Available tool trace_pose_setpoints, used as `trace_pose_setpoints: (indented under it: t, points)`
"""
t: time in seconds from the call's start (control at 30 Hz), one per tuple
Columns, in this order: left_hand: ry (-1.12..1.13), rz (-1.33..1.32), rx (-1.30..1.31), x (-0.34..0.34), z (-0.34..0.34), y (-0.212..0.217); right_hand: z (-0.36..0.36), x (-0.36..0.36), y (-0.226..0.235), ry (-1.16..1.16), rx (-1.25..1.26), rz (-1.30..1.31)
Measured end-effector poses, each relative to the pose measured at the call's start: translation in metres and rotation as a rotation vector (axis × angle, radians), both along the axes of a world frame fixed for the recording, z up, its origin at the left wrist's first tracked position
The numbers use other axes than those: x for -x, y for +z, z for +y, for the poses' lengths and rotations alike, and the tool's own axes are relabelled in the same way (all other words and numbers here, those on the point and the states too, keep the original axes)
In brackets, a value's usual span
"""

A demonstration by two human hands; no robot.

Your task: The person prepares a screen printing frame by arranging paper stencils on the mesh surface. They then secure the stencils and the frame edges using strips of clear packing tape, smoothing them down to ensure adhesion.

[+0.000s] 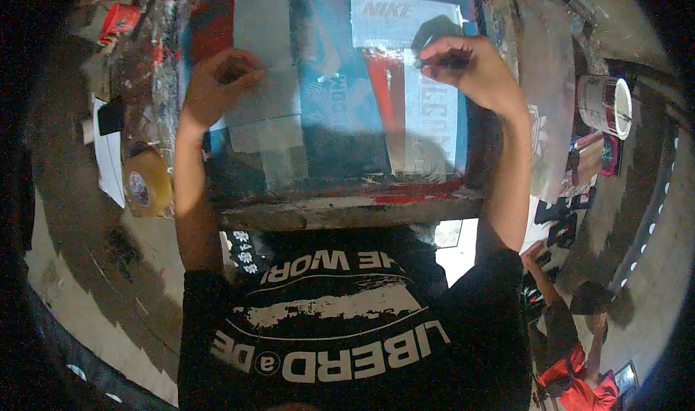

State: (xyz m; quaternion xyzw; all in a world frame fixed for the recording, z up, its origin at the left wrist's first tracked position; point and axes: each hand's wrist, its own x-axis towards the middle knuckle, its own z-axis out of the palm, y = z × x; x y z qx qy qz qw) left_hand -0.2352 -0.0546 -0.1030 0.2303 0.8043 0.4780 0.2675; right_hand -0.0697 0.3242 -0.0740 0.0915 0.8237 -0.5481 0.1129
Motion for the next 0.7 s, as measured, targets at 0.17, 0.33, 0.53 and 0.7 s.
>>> trace_pose_setpoints:
  t: [0.17,0.33,0.53,0.7]
  points:
    - [0.007,0.05,0.037,-0.002,0.001,-0.003,0.002,0.001,-0.003,0.062,-0.091,-0.017]
    - [-0.002,0.034,0.068,-0.004,-0.002,-0.006,0.003,0.005,-0.006,0.117,-0.166,-0.008]
    - [0.007,0.076,0.117,-0.002,0.0,-0.003,0.0,0.001,-0.008,0.077,-0.209,-0.015]
    - [0.012,0.117,0.189,-0.005,0.006,0.004,-0.001,0.002,-0.01,0.045,-0.212,-0.043]
